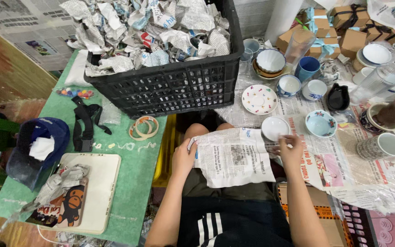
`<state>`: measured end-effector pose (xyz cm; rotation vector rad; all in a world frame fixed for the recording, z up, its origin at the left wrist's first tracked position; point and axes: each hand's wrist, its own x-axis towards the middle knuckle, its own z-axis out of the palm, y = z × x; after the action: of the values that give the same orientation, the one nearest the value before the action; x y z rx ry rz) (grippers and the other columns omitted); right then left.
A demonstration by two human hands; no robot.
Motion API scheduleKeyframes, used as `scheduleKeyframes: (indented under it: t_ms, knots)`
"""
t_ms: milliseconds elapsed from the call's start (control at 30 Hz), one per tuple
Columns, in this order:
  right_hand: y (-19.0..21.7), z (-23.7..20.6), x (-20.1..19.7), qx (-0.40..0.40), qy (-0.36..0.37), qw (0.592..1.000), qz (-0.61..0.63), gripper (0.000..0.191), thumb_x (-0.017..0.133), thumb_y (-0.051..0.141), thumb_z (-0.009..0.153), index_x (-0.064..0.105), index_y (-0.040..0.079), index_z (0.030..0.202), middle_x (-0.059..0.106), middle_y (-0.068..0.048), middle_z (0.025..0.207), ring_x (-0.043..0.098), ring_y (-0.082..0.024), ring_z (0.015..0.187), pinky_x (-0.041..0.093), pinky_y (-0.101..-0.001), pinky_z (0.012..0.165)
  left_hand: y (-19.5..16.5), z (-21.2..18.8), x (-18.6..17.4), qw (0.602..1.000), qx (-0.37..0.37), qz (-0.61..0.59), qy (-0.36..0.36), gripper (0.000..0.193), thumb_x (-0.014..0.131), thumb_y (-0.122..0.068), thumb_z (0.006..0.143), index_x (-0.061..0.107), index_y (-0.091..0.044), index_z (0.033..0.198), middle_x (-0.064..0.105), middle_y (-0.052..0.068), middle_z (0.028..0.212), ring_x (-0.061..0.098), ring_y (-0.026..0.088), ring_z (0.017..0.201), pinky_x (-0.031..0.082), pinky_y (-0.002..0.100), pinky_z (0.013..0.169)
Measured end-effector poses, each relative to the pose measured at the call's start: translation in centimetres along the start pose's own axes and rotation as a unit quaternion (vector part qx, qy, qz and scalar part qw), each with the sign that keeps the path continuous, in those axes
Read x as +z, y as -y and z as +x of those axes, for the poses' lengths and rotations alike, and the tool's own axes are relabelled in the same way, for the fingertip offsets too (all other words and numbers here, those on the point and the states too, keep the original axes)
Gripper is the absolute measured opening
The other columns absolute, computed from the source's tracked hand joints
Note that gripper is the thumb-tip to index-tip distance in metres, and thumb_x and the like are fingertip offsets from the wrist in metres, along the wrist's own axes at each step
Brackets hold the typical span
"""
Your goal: The person sits at a table and wraps small ceramic items, including cups and saucers, in newspaper. They fold the paper around each item and place the wrapped bundle into a black crate. The process is repeated for several pieces.
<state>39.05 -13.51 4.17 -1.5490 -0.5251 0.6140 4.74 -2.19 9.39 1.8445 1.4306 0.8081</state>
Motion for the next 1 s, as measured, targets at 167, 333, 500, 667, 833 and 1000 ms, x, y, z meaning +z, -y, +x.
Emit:
scheduleKeyframes:
  t_ms: [167, 333, 500, 667, 833, 1000]
  knots:
    - [-3.5, 4.4, -0.6, 0.097, -0.066, 0.992, -0.044, 0.048, 0.071, 0.015, 0.094, 0.035, -0.002, 0.120, 0.065, -0.024, 0.089, 0.070, -0.035, 0.055, 0.060, -0.0464, 0.045, 0.2, -0.3, 0.2, 1.000, -0.018, 0.006, -0.006, 0.030, 0.062, -0.034, 0.096, 0.068, -0.005, 0.102, 0.071, 0.023, 0.087, 0.067, 0.044, 0.085, 0.052, 0.051, 0.070]
    - [-2.7, 5.1, -0.1, -0.041, -0.051, 0.991, -0.120, 0.029, 0.070, 0.012, 0.100, 0.053, -0.008, 0.111, 0.070, -0.021, 0.089, 0.072, -0.027, 0.062, 0.059, -0.0403, 0.050, -0.3, -0.3, -0.2, 1.000, -0.003, -0.007, -0.022, 0.030, 0.062, -0.033, 0.098, 0.067, -0.003, 0.100, 0.070, 0.024, 0.087, 0.067, 0.045, 0.086, 0.052, 0.050, 0.070]
    - [5.0, -0.8, -1.1, -0.152, -0.029, 0.987, 0.035, 0.021, 0.066, 0.014, 0.105, 0.053, -0.001, 0.113, 0.071, -0.011, 0.095, 0.068, -0.014, 0.072, 0.054, -0.0283, 0.059, -1.0, -0.6, -0.5, 0.999, -0.047, 0.025, -0.004, 0.031, 0.063, -0.034, 0.097, 0.068, -0.004, 0.099, 0.070, 0.024, 0.088, 0.067, 0.045, 0.085, 0.052, 0.051, 0.070]
    - [9.8, -6.1, 1.5, -0.039, 0.143, 0.979, -0.139, 0.020, 0.072, 0.017, 0.095, 0.069, 0.000, 0.106, 0.072, -0.009, 0.079, 0.065, -0.013, 0.072, 0.049, -0.0275, 0.064, -1.7, -0.6, -0.1, 1.000, -0.010, 0.012, -0.012, 0.026, 0.063, -0.031, 0.096, 0.068, -0.005, 0.101, 0.071, 0.024, 0.090, 0.068, 0.045, 0.086, 0.053, 0.052, 0.071]
    - [6.9, -7.2, 6.1, -0.017, 0.288, 0.940, -0.180, 0.029, 0.072, 0.024, 0.093, 0.071, -0.001, 0.108, 0.078, -0.009, 0.077, 0.068, -0.011, 0.069, 0.052, -0.0270, 0.060, -1.6, -0.5, 0.0, 0.999, 0.023, -0.028, -0.019, 0.024, 0.063, -0.028, 0.096, 0.069, -0.006, 0.104, 0.072, 0.023, 0.091, 0.068, 0.045, 0.087, 0.053, 0.051, 0.070]
    - [3.8, -6.0, 6.6, -0.061, 0.256, 0.941, -0.211, 0.032, 0.074, 0.025, 0.091, 0.075, 0.000, 0.111, 0.075, -0.006, 0.077, 0.065, -0.009, 0.065, 0.051, -0.0255, 0.059, -0.8, 0.0, -0.4, 1.000, -0.015, -0.024, 0.005, 0.025, 0.065, -0.030, 0.094, 0.068, -0.007, 0.103, 0.071, 0.023, 0.088, 0.069, 0.043, 0.085, 0.052, 0.050, 0.069]
